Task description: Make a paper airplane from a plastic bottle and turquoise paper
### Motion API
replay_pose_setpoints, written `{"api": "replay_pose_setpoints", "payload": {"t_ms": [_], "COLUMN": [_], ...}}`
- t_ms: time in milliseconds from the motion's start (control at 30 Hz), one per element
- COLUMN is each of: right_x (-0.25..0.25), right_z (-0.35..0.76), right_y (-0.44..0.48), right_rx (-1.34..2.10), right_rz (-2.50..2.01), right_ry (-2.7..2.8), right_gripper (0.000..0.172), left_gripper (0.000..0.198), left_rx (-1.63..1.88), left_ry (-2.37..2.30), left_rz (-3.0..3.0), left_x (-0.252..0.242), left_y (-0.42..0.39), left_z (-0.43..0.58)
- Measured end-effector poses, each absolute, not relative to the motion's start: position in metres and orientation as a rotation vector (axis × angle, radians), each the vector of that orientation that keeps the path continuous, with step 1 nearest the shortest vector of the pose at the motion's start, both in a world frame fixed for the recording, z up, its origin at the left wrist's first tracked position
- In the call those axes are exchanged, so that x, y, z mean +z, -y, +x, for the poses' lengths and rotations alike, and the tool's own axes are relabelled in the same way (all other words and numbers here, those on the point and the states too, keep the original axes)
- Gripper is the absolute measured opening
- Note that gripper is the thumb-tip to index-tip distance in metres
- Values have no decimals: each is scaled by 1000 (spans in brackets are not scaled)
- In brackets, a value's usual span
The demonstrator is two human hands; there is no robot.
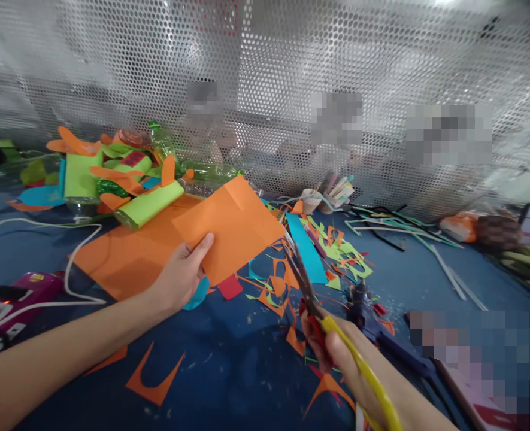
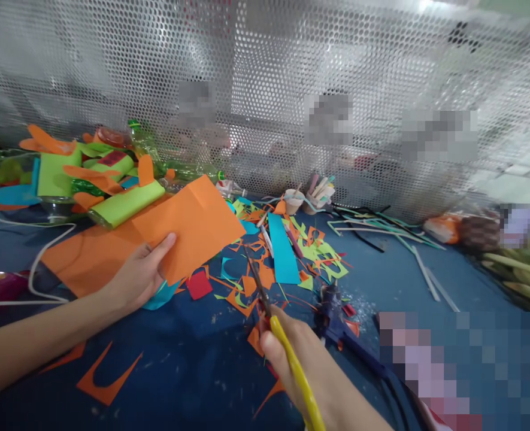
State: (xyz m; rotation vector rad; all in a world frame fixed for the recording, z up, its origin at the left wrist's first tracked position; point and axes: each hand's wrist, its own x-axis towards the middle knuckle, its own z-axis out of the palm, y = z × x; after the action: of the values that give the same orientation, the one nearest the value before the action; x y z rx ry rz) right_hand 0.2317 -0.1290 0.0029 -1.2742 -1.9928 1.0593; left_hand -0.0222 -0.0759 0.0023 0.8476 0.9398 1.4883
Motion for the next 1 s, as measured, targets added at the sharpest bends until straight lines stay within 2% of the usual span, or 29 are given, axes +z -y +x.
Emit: {"api": "replay_pose_setpoints", "payload": {"t_ms": [267, 1000], "right_x": [5, 5], "right_z": [227, 226], "right_y": [126, 128], "right_rx": [798, 887], "right_rz": [-1138, -1149], "right_ry": [2251, 2270], "right_gripper": [50, 52], "left_gripper": [45, 32], "left_rx": [1325, 1296], "left_ry": [-934, -958], "left_rz": [913, 1034], "left_x": [-1, -8], "left_y": [91, 94], "left_z": [-13, -14]}}
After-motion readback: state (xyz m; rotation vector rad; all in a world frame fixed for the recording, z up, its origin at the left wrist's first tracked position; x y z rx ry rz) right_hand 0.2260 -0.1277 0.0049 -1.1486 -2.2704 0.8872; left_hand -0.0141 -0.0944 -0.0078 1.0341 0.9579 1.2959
